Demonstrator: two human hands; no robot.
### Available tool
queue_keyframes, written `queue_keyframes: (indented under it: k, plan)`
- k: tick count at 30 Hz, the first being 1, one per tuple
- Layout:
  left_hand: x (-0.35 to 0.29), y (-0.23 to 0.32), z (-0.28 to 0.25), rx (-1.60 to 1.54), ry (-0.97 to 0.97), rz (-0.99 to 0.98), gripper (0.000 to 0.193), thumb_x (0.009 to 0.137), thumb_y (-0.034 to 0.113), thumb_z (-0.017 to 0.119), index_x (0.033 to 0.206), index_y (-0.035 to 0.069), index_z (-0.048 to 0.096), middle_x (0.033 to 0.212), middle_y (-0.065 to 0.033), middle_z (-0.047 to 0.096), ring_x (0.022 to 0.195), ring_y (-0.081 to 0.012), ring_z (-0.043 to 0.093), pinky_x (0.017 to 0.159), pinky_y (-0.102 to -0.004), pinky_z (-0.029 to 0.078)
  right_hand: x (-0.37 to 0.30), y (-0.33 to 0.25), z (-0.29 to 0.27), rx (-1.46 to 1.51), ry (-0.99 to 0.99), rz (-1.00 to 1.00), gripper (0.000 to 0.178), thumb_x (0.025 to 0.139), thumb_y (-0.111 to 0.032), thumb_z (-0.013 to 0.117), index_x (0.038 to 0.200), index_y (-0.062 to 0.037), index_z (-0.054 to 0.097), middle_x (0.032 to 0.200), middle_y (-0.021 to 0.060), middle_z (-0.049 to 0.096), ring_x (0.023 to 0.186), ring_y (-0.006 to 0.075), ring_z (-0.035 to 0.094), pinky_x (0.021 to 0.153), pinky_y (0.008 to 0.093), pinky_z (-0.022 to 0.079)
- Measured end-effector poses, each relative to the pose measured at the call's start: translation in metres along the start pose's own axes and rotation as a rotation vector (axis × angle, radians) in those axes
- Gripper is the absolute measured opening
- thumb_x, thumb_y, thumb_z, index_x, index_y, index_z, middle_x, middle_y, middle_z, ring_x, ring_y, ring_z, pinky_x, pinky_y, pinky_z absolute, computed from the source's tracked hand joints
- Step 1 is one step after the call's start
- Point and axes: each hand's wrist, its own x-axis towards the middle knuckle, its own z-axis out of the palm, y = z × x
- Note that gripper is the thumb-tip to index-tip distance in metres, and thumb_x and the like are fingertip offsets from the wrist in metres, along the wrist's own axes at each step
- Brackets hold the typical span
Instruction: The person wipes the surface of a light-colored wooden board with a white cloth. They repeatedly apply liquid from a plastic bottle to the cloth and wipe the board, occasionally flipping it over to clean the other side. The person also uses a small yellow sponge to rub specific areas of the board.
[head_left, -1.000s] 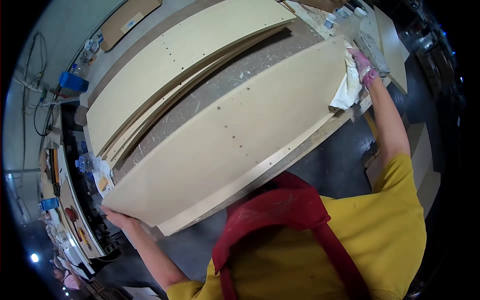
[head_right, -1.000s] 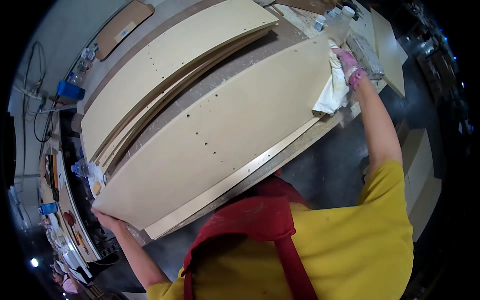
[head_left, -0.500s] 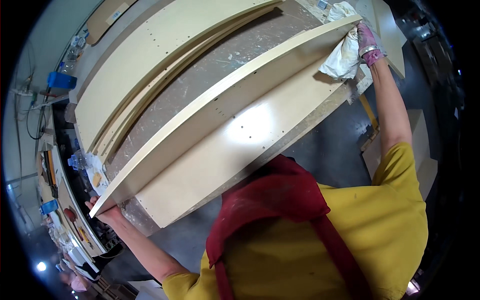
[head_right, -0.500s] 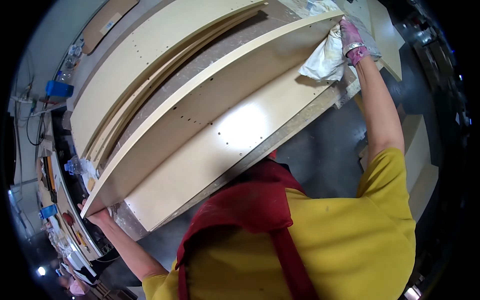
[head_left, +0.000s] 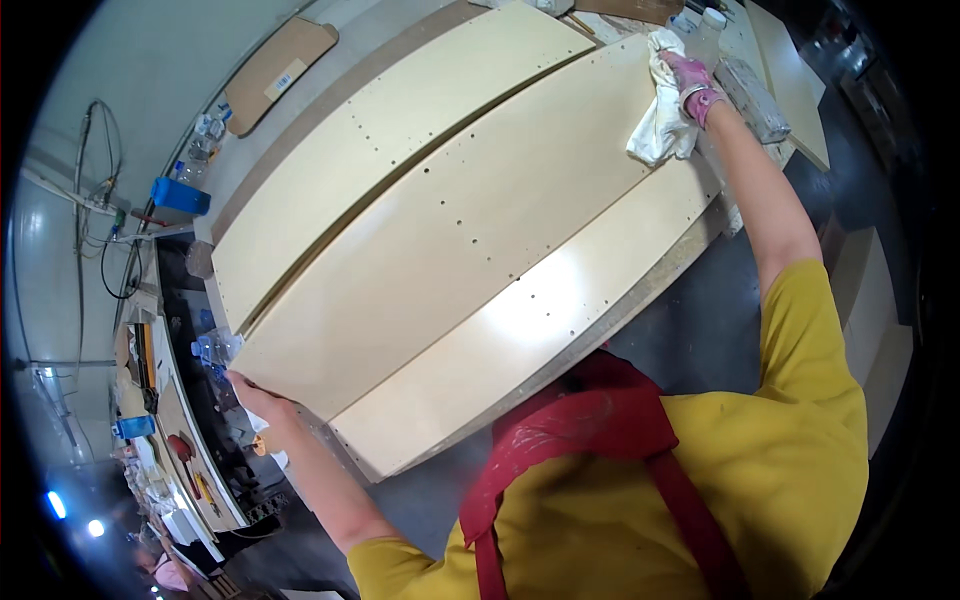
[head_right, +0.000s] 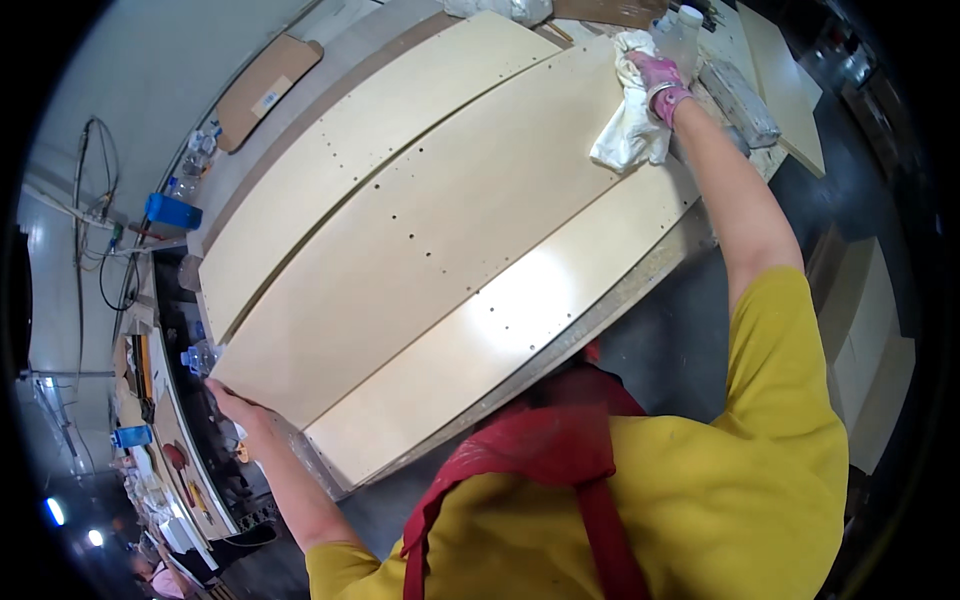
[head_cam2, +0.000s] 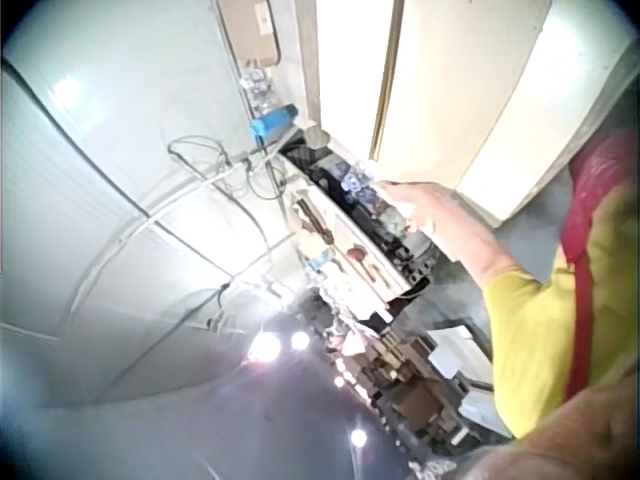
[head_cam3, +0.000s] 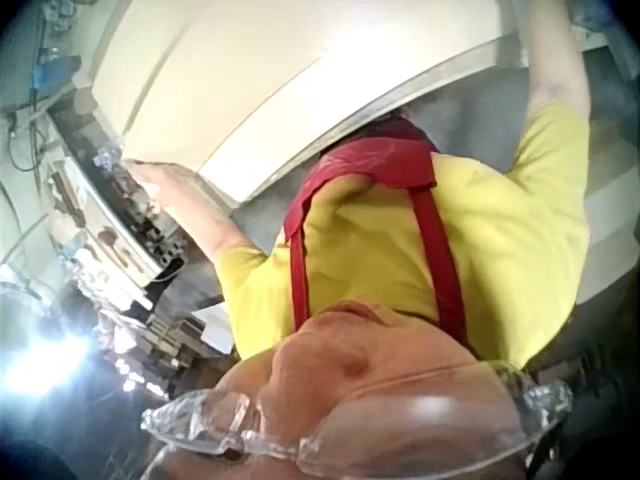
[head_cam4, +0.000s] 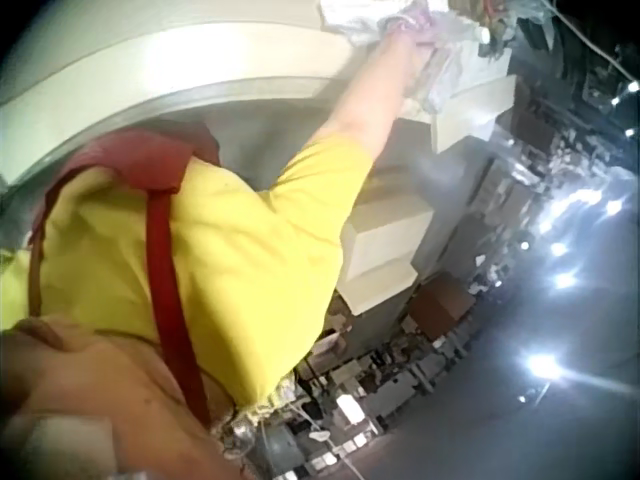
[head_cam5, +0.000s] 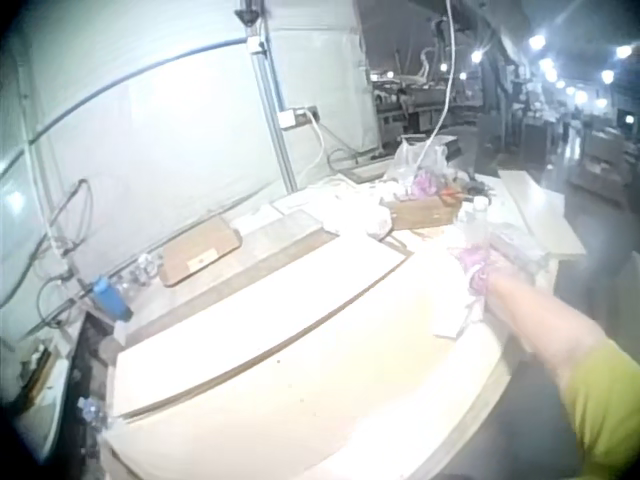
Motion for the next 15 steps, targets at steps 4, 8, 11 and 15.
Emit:
queue_keyframes:
  k: [4,8,11,15]
  plan:
    - [-0.006,-0.007,0.009,0.139,-0.048,0.057,0.045,0.102,0.038,0.046,0.119,-0.002,0.059,0.112,-0.009,0.066,0.101,-0.0213,0.063,0.087,-0.0339,0.05,-0.002,-0.004,0.022,0.052,0.077,0.048,0.058,0.076,-0.043,0.071,0.115,0.0005,0.066,0.115,0.0158,0.067,0.1,0.0294,0.064,0.09,0.0409,0.049]
    - [0.004,-0.01,-0.001,0.111,-0.062,0.051,0.041,0.1,0.037,0.05,0.115,0.0,0.061,0.111,-0.0083,0.066,0.098,-0.021,0.064,0.084,-0.0337,0.052,0.021,0.011,0.021,0.405,-0.102,0.165,0.046,0.079,-0.041,0.07,0.106,-0.0032,0.069,0.102,0.0132,0.069,0.089,0.0255,0.065,0.082,0.0393,0.051]
    - [0.008,-0.007,-0.009,-0.047,-0.021,0.011,0.04,0.099,0.04,0.051,0.114,0.005,0.062,0.11,-0.0061,0.066,0.101,-0.0202,0.063,0.087,-0.0352,0.051,0.034,0.022,0.011,0.234,-0.09,0.03,0.044,0.083,-0.042,0.067,0.105,-0.0034,0.069,0.098,0.0102,0.069,0.085,0.022,0.064,0.081,0.0373,0.05]
    - [-0.011,0.012,-0.014,-0.196,0.179,-0.037,0.043,0.099,0.045,0.049,0.12,0.009,0.06,0.119,-0.0045,0.063,0.11,-0.0213,0.058,0.094,-0.039,0.049,0.019,0.021,-0.009,0.494,-0.14,0.134,0.049,0.085,-0.043,0.065,0.109,-0.0013,0.069,0.101,0.0089,0.07,0.089,0.0211,0.063,0.084,0.0364,0.049]
